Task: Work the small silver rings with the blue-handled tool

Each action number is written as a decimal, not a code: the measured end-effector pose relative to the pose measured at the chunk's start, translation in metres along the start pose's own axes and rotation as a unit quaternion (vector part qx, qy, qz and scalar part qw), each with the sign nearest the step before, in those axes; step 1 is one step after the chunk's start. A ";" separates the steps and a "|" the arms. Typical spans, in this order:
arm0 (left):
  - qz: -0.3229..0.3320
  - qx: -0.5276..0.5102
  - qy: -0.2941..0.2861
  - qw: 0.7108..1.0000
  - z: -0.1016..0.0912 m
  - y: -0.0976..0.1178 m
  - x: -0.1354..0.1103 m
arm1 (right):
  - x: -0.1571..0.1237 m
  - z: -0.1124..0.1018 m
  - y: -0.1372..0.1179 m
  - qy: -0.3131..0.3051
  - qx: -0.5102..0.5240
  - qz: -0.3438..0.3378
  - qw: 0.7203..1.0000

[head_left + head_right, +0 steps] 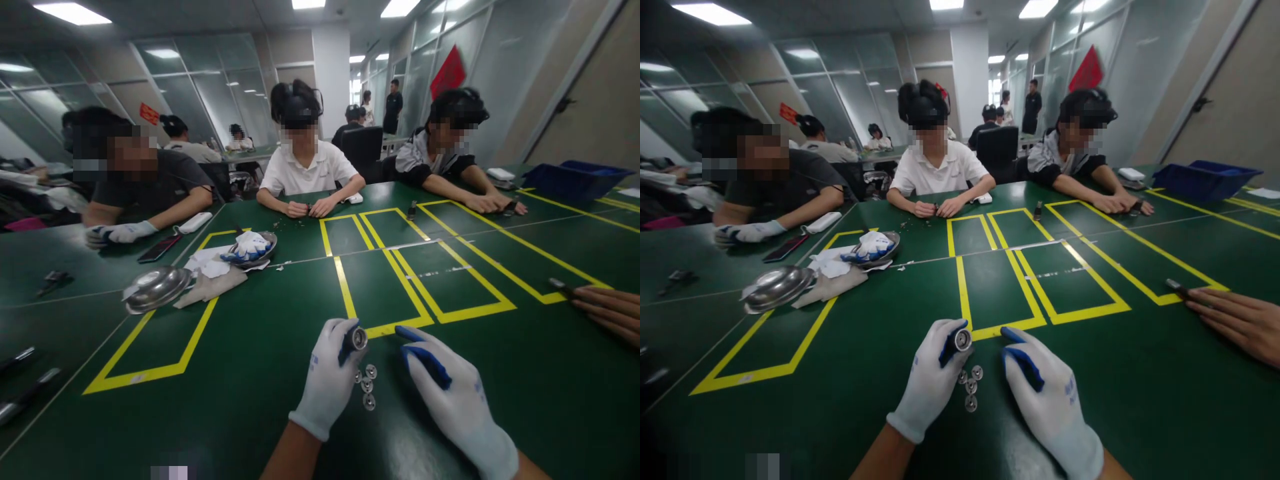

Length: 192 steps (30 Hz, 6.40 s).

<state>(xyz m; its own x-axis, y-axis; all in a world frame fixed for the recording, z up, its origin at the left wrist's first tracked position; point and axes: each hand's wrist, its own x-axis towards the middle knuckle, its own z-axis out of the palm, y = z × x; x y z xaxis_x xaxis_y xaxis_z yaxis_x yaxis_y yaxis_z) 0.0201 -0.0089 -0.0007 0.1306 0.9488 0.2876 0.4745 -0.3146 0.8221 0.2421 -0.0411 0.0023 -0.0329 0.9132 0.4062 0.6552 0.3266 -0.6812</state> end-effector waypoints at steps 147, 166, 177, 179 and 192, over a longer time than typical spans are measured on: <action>0.040 0.029 0.084 0.995 0.010 -0.011 -0.007 | 0.019 0.035 0.004 -0.043 -0.019 -0.017 0.999; 0.089 0.047 0.069 0.993 0.013 -0.011 -0.005 | 0.014 0.029 0.000 -0.030 -0.001 -0.041 0.999; 0.092 0.044 0.050 0.993 0.013 -0.010 -0.003 | 0.005 0.019 -0.022 -0.011 0.023 -0.143 0.989; 0.091 0.044 0.053 0.993 0.013 -0.010 -0.002 | 0.004 0.020 -0.022 -0.011 0.030 -0.149 0.988; 0.141 0.069 0.029 0.987 0.013 -0.007 -0.005 | 0.006 0.036 -0.012 -0.022 -0.068 -0.169 0.983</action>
<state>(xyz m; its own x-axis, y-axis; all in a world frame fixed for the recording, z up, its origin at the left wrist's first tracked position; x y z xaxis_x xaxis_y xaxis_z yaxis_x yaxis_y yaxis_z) 0.0280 -0.0114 -0.0142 0.2268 0.8193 0.5266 0.5407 -0.5556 0.6316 0.2069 -0.0309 -0.0093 -0.2971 0.7688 0.5663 0.6959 0.5804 -0.4229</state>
